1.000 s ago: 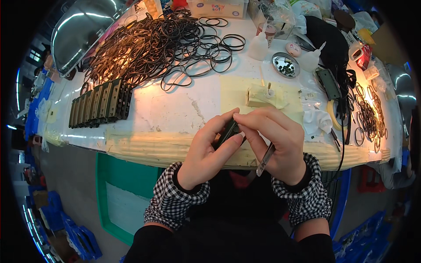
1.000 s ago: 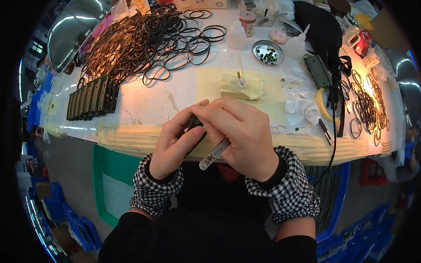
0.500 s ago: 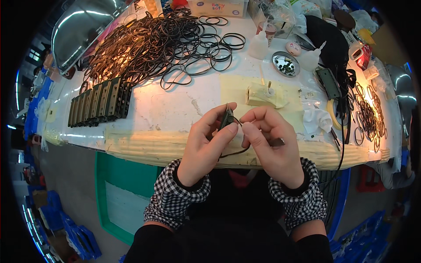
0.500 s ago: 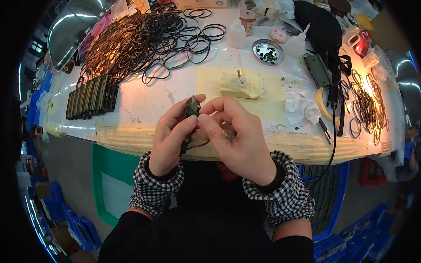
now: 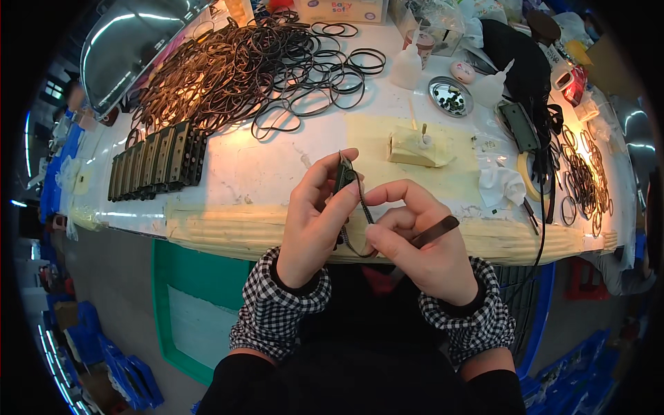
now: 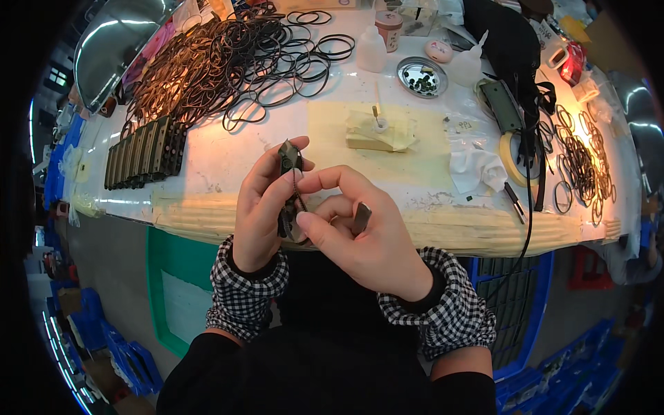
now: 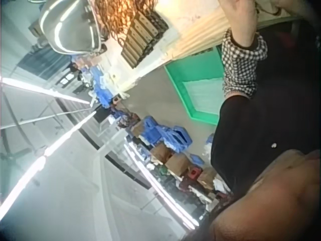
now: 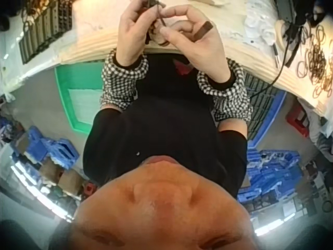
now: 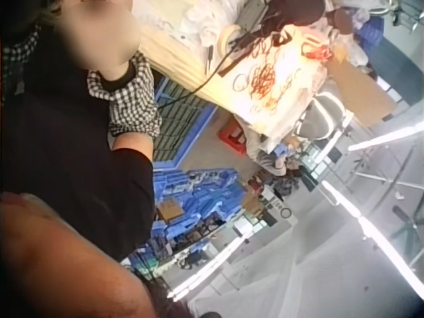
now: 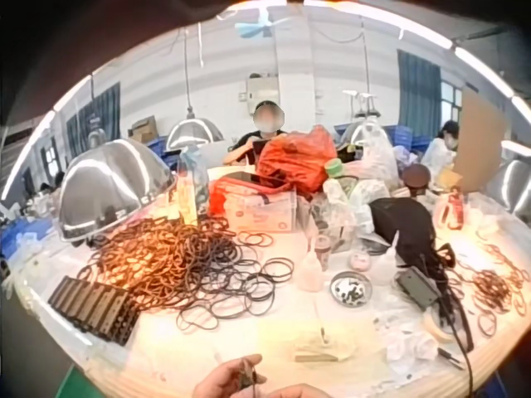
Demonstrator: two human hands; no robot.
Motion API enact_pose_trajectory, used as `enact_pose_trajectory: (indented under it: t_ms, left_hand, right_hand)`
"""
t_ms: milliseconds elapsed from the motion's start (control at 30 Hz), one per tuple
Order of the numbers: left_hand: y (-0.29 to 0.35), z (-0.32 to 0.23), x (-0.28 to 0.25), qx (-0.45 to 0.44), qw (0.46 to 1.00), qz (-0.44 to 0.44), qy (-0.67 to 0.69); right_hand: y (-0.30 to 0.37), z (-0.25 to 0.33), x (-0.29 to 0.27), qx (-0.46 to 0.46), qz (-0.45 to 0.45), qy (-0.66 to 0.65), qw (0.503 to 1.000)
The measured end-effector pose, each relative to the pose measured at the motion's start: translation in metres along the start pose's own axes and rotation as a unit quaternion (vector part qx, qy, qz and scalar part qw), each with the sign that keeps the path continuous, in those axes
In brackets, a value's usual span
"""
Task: Assembling small green plastic toy components using wires and assembly tools.
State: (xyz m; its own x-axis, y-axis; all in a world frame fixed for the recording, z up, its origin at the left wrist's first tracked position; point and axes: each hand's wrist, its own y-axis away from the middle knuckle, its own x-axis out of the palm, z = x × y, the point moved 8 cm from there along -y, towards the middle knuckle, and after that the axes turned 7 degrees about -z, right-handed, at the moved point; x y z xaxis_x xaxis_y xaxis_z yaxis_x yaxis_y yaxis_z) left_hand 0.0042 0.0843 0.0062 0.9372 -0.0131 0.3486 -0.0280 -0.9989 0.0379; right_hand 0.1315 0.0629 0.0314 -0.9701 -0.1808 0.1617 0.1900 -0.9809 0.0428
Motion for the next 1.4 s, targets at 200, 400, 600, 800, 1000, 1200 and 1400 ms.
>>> enact_pose_trajectory:
  t_ms: [200,400,600,800,1000,1200,1400]
  left_hand:
    - [0.008,-0.004,0.013,-0.040,0.991,0.084,-0.094]
    - [0.009,-0.004,0.018,-0.045,0.990,0.114,-0.071]
    - [0.011,0.008,0.022,-0.104,0.985,0.136,-0.002]
    - [0.013,0.014,0.024,-0.131,0.985,0.108,0.037]
    - [0.016,0.015,0.021,-0.162,0.980,0.104,0.052]
    - [0.013,0.007,0.020,-0.118,0.987,0.107,0.005]
    - [0.006,0.008,0.010,-0.159,0.979,0.085,0.092]
  right_hand:
    - [-0.008,0.049,-0.010,-0.172,-0.040,0.271,0.946]
    - [0.001,0.068,0.007,-0.392,-0.030,0.413,0.821]
    - [-0.001,0.060,0.005,-0.411,-0.076,0.395,0.818]
    - [-0.004,0.047,-0.006,-0.349,-0.145,0.314,0.871]
    - [-0.010,0.033,-0.013,-0.258,-0.135,0.248,0.924]
    - [0.002,0.051,-0.004,-0.354,-0.109,0.342,0.864]
    - [0.012,0.057,-0.001,-0.347,-0.096,0.371,0.856]
